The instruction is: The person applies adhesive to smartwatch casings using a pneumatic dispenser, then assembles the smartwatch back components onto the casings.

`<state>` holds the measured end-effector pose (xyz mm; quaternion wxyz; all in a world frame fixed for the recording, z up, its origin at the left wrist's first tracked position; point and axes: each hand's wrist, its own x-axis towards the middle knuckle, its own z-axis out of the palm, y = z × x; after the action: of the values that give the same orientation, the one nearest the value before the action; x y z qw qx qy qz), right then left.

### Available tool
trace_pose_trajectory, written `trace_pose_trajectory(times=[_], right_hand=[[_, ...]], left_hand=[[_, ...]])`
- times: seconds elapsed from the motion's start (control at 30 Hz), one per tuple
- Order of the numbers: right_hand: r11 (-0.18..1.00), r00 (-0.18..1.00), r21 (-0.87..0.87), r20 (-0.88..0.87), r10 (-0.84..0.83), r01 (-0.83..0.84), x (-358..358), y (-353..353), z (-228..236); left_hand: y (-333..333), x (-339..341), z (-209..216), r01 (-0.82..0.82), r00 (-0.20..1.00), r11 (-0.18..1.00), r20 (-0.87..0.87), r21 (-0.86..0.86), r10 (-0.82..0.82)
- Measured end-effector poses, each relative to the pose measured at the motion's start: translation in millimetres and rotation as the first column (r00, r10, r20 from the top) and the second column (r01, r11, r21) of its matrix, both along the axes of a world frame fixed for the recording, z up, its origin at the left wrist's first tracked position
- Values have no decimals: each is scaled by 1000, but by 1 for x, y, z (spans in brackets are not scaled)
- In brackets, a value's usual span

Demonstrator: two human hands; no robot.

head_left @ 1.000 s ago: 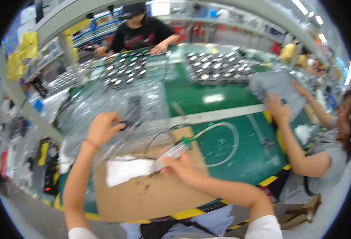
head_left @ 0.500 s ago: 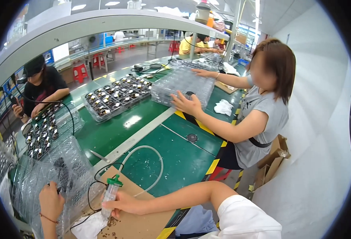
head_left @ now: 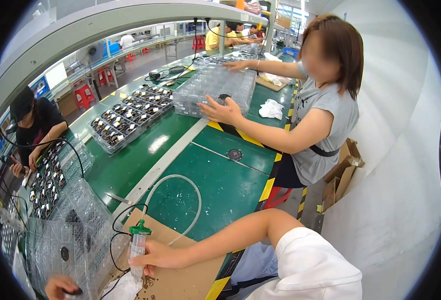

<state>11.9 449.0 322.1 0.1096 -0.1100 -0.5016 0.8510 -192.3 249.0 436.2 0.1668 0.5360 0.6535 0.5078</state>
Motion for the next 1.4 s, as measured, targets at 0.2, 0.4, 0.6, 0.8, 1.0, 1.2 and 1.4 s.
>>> trace_pose_trajectory(times=[0.2, 0.4, 0.6, 0.8, 1.0, 1.2, 1.4], right_hand=[[1000, 1000, 7, -20, -21, 22, 1, 0, 1], [999, 999, 33, -3, -38, 38, -1, -2, 2], [998, 999, 41, -12, -37, 38, -1, -3, 3], [998, 999, 49, 14, -36, 35, -2, -3, 4], [999, 1000, 48, 7, -12, 12, -1, -2, 5], [999, 1000, 45, 3, -1, 1, -1, -1, 2], [998, 1000, 52, -4, 22, -21, -3, -2, -1]], left_hand=[[-31, 45, -6, -2, 705, 995, 706, -100, 72], [-30, 77, -5, 324, 365, 923, 927, -206, 79], [-43, 69, -38, 367, -4, 930, 1000, -6, 9], [-43, 80, -45, 147, -135, 972, 970, -184, 204], [-46, 80, -58, 171, -158, 985, 985, -35, 63], [-35, 92, -59, 180, -144, 981, 988, 78, -52], [-36, 89, -68, 311, -64, 943, 993, 115, -100]])
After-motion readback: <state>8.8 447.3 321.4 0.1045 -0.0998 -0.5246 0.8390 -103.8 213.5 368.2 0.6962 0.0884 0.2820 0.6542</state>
